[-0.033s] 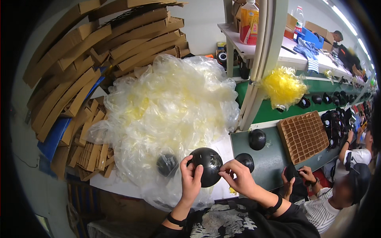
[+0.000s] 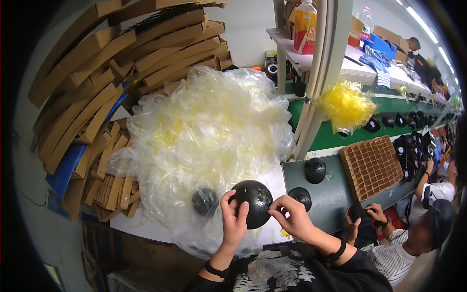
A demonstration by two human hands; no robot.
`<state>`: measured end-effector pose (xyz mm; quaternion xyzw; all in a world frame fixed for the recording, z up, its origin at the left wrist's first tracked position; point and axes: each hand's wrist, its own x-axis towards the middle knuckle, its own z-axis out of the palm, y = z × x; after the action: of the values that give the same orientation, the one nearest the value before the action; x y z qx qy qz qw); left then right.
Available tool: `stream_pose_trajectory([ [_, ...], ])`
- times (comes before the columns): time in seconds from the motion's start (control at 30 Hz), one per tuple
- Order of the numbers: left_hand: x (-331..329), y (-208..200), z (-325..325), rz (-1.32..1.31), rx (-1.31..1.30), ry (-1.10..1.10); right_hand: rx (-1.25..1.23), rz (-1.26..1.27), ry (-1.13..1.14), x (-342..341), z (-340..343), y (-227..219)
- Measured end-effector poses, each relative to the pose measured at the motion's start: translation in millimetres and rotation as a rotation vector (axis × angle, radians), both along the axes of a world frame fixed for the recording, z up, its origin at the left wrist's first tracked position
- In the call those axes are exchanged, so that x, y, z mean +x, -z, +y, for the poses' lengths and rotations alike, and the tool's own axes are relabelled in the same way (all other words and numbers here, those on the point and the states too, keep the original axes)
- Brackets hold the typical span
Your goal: The person is assembling small black hemispherical plastic components on a workshop assembly line.
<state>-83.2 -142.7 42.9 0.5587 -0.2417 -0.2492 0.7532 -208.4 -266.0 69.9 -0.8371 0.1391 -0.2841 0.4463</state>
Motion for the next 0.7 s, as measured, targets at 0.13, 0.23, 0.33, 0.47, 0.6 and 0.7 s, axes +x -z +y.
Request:
stream_pose_trajectory([
  [0.13, -2.3, -4.0, -4.3, -0.014, 0.001, -0.031, 0.267, 0.219, -0.034, 1.6, -5.9, 5.0],
  [0.23, -1.4, 3.4, -4.1, -0.026, 0.009, -0.043, 0.176, 0.250, -0.071, 5.0, -7.0, 3.6],
  [0.33, 0.7, 14.6, -4.0, -0.111, 0.039, -0.059, 0.172, 0.227, -0.094, 5.2, -5.7, 19.8],
  [0.47, -0.9, 19.2, 0.0, -0.321, 0.082, -0.093, 1.196, 0.192, -0.365, 1.6, -19.1, 43.6],
  [0.6, -1.3, 13.7, -2.0, -0.239, 0.057, -0.089, 1.315, 0.121, -0.232, -1.4, -11.4, 41.3],
  [0.7, 1.0, 17.3, 4.8, -0.231, 0.086, -0.104, 1.112, 0.218, -0.141, -5.6, -11.7, 43.8],
])
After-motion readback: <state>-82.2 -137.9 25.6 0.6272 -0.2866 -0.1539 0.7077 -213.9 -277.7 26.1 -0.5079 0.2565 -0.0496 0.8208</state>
